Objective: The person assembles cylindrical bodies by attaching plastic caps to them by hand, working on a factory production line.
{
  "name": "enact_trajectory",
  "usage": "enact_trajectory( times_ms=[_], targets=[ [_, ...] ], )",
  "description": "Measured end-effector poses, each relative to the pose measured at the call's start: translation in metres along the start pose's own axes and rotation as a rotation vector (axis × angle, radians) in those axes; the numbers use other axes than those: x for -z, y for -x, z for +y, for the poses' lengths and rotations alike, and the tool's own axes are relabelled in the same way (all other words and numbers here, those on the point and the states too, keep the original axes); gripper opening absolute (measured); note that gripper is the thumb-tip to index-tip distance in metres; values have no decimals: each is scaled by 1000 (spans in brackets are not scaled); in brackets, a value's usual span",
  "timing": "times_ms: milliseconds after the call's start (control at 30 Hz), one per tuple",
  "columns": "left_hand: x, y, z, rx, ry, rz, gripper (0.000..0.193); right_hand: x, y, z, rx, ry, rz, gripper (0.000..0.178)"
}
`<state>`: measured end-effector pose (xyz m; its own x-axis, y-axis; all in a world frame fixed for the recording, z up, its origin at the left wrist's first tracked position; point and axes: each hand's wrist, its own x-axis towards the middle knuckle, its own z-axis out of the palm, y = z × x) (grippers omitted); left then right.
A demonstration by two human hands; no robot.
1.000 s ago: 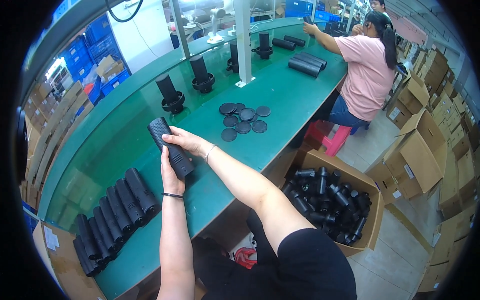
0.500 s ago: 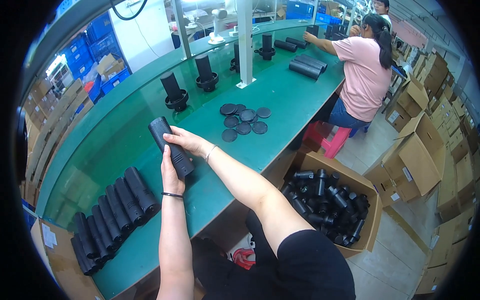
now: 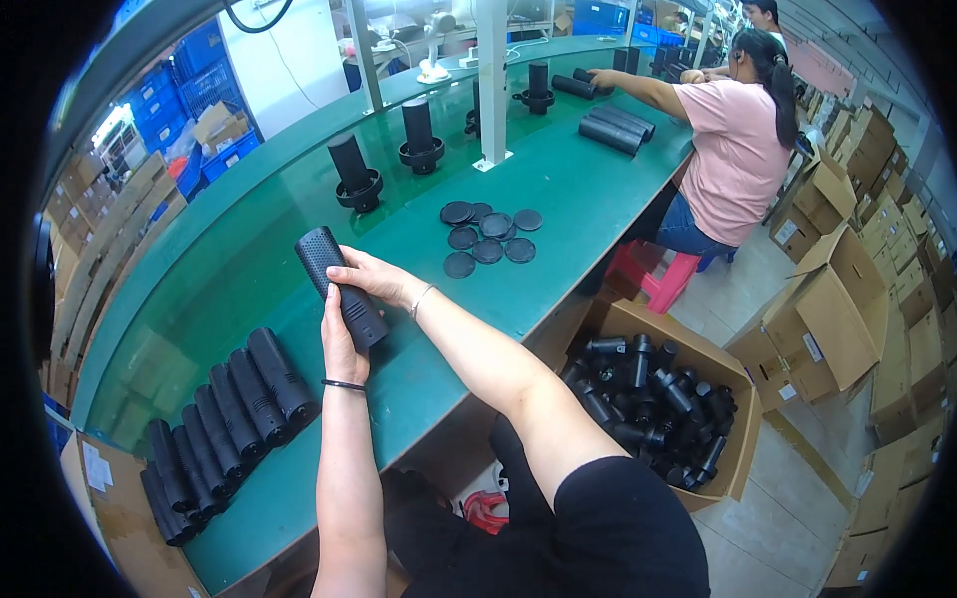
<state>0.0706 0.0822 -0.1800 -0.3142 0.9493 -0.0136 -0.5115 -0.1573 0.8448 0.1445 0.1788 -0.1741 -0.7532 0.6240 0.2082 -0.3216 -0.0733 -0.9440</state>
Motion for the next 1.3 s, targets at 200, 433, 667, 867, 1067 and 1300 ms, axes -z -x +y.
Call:
enact_trajectory(
  times_ms=[200,433,667,867,1067,1300],
  targets=[
    [-2,1,1,-1,3,16,41,1,0,1,10,-9,-14,65],
    [-1,-1,0,-3,15,30,43,-3,2,-4,-12,-39,-32,62],
    [-2,0,1,3,6,38,44,-3,3,-4,-29,-26,-16,60],
    [-2,0,1,-7,9,28,45,-1,2,-4,-40,-14,-32,60],
    [-2,0,1,18,36,22,45,-2,2,-3,-25,-1,-27,62],
    [-3,1,2,34,38,22,46,-1,2,-2,-44,10,-12,61]
  ],
)
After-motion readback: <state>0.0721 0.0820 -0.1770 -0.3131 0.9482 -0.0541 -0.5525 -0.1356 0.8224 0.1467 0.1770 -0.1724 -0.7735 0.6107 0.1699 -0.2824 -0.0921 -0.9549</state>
